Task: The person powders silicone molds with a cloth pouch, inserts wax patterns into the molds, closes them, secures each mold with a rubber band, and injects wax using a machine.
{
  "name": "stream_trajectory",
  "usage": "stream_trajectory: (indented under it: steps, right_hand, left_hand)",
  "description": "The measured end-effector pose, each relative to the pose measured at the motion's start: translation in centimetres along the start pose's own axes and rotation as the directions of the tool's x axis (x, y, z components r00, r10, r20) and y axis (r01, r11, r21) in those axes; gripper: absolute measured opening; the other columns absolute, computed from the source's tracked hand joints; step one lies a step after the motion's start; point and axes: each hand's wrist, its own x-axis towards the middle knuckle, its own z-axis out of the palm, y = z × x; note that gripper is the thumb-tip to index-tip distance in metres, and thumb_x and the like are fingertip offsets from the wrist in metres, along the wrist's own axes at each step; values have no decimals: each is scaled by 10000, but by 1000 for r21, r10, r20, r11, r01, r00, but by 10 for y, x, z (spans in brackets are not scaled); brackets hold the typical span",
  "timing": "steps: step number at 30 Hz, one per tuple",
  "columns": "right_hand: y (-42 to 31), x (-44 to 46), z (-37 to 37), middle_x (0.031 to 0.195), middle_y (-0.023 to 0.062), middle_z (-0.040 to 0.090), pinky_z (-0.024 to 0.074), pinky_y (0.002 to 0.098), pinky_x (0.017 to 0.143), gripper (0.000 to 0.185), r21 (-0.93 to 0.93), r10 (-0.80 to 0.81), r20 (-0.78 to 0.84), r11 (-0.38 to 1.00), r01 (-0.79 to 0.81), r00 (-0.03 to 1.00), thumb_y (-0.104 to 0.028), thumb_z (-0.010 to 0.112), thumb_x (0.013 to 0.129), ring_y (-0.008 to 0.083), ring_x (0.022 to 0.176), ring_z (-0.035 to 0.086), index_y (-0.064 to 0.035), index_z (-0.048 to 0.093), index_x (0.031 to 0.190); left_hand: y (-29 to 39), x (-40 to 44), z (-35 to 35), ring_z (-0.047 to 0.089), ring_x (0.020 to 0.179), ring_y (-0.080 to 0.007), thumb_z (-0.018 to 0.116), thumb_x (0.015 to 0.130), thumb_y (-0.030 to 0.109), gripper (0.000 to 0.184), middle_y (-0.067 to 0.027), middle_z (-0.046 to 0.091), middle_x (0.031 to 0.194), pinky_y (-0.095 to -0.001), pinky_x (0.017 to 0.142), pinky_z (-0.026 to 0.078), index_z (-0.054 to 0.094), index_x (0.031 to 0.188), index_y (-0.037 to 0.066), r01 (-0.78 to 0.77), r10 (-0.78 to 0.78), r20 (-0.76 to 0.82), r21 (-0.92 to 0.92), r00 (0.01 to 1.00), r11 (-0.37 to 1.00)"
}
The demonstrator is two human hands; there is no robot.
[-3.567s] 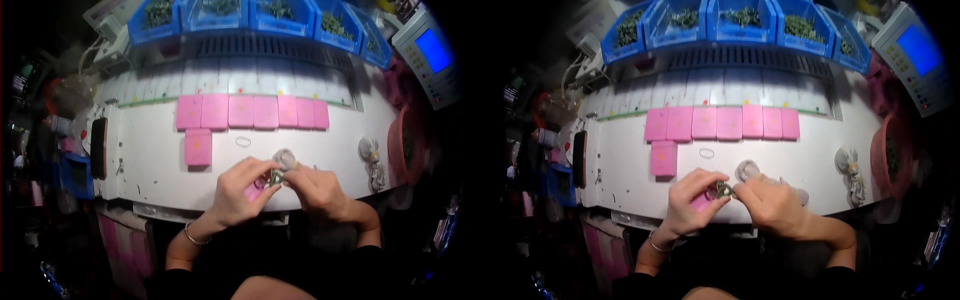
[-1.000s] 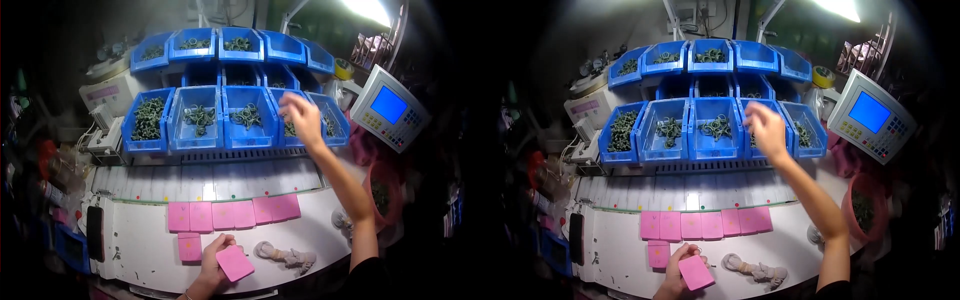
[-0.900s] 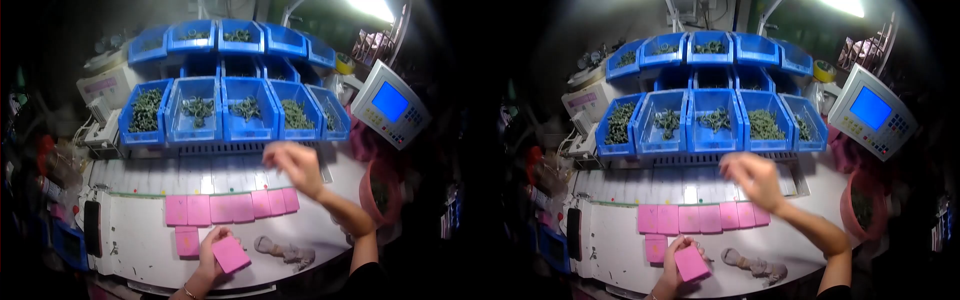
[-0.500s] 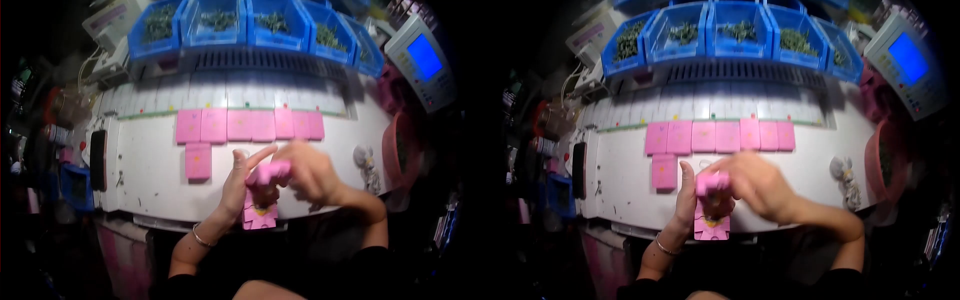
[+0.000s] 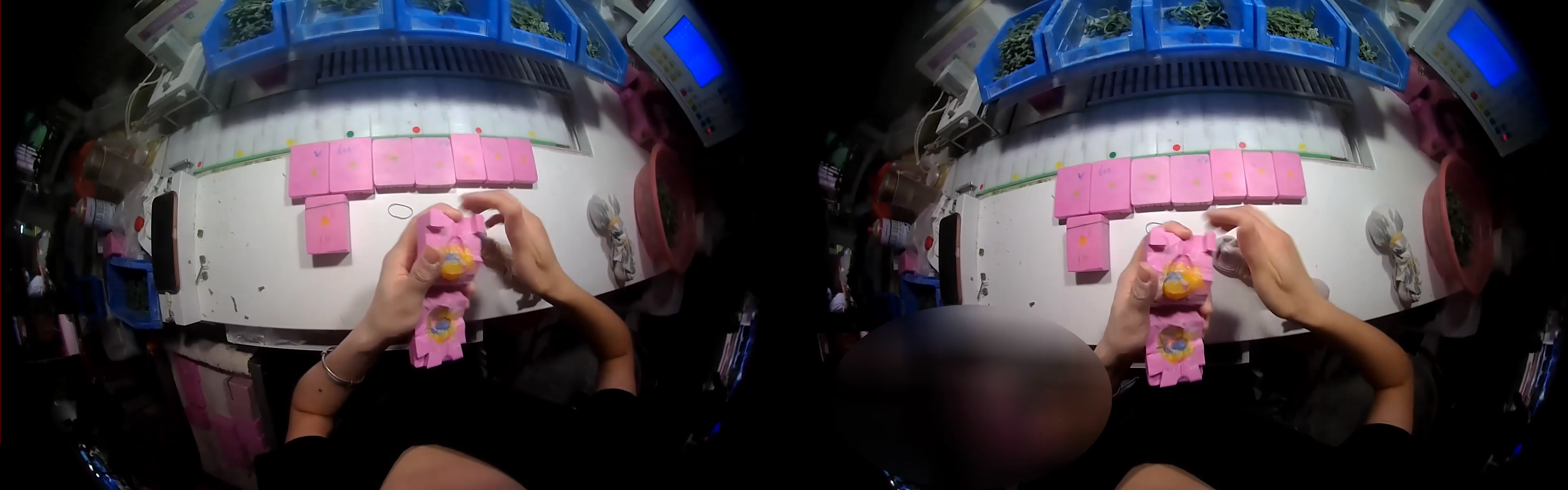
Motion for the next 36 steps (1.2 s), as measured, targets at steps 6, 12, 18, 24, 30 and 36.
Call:
stream_trajectory:
  steps: [6,12,18,24,30,36]
  right_hand:
    - [44,-39,-2,1286,179,436,395,399,885,625,-893,-139,62,434,117,988,50,570,726,322,1010,502,-9,386,1320]
    - [-2,-35,14,1314,170,452,441,359,772,714,-698,-398,-19,662,273,917,132,519,621,306,881,540,-18,421,1312]
    - [-4,-23,21,1319,163,460,455,348,792,681,-588,-266,115,759,281,957,144,505,637,302,837,544,-45,464,1290]
    - [-5,-23,26,1293,131,499,473,324,756,658,-550,-269,123,783,291,955,161,483,674,276,802,548,-56,461,1295]
    - [-7,-21,22,1295,141,495,472,336,749,666,-424,-249,111,864,273,962,161,486,661,272,814,550,-46,457,1293]
    - [-6,-18,33,1343,107,450,435,326,755,775,-782,-305,230,508,362,924,99,589,537,256,863,546,-55,460,1285]
  left_hand:
    - [-25,7,-38,590,783,-115,516,866,493,596,-66,560,946,-260,704,520,389,1227,36,-183,226,-127,280,966,942]
    - [-34,9,-42,576,744,-94,535,844,515,610,-46,559,846,-217,603,481,403,1213,47,-207,270,-160,331,949,921]
    - [-31,9,-42,551,666,-78,521,857,514,591,-46,566,818,-204,541,448,405,1218,60,-231,321,-131,455,938,860]
    - [-30,12,-44,534,603,-69,492,874,517,575,-39,572,774,-190,498,408,405,1220,65,-227,324,-165,431,931,873]
    - [-33,15,-44,545,597,-75,419,923,489,523,-53,581,777,-201,484,418,410,1227,64,-162,241,-171,381,955,910]
    - [-34,18,-46,580,698,-98,338,982,378,439,-78,591,886,-225,553,488,438,1214,19,-119,229,-216,429,949,896]
